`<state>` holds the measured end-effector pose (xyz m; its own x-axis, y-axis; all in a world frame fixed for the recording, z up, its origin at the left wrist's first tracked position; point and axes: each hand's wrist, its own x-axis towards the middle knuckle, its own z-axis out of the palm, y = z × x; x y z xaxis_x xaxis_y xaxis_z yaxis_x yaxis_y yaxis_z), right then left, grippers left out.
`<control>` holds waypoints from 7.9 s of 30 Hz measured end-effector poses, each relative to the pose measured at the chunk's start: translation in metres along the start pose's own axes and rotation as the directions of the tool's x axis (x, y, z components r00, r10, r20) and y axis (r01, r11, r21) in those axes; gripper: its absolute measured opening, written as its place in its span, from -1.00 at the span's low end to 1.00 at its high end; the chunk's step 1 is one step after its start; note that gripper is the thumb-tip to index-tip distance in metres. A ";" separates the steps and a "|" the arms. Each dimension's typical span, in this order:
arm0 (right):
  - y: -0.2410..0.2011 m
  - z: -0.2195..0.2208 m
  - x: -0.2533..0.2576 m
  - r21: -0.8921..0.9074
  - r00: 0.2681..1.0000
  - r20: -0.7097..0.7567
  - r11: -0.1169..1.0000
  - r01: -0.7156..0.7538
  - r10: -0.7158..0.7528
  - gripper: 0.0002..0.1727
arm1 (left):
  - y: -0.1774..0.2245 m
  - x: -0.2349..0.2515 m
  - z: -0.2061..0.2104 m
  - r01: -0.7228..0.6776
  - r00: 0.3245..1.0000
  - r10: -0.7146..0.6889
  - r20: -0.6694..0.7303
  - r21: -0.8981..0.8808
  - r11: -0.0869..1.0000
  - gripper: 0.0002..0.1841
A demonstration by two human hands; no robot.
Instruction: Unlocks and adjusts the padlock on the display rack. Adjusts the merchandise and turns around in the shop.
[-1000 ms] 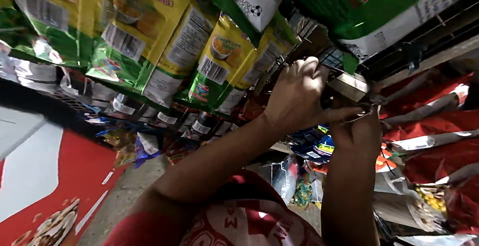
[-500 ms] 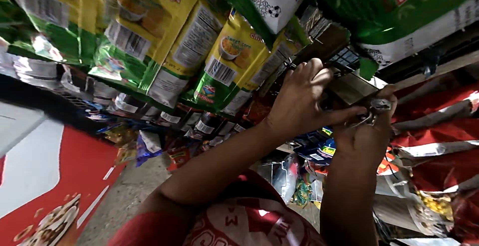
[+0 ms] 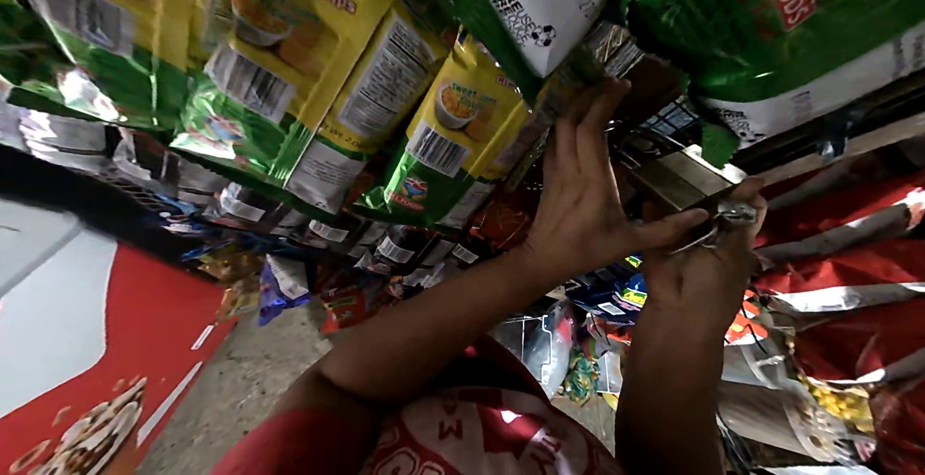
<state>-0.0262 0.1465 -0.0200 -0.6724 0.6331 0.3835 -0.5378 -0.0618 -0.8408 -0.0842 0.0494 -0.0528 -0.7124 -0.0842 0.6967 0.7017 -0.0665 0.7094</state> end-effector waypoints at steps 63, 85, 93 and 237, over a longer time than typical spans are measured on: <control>-0.002 -0.006 -0.031 -0.073 0.966 0.042 0.966 -0.250 0.253 -0.37 | -0.005 -0.016 -0.019 -0.149 0.986 0.139 0.088 0.117 0.982 -0.16; 0.020 -0.103 -0.105 -0.121 0.914 0.138 0.922 -0.367 0.382 -0.85 | 0.018 -0.076 -0.091 -0.217 0.934 0.121 0.337 0.266 0.939 -0.66; 0.021 -0.079 -0.053 -0.449 1.000 0.000 0.894 -0.008 0.009 -0.45 | 0.011 -0.104 -0.111 -0.166 0.889 0.009 0.458 0.304 0.938 -0.78; 0.028 -0.130 0.089 -0.782 0.654 0.401 0.612 -0.120 0.641 -0.81 | 0.044 -0.051 -0.012 -0.683 0.701 0.180 0.690 0.578 0.447 -0.53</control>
<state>-0.0348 0.3017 -0.0592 -0.9887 0.0648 -0.1350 0.1494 0.4894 -0.8591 -0.0169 0.0391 -0.0580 -0.3823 0.6146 0.6900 0.7925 0.6021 -0.0972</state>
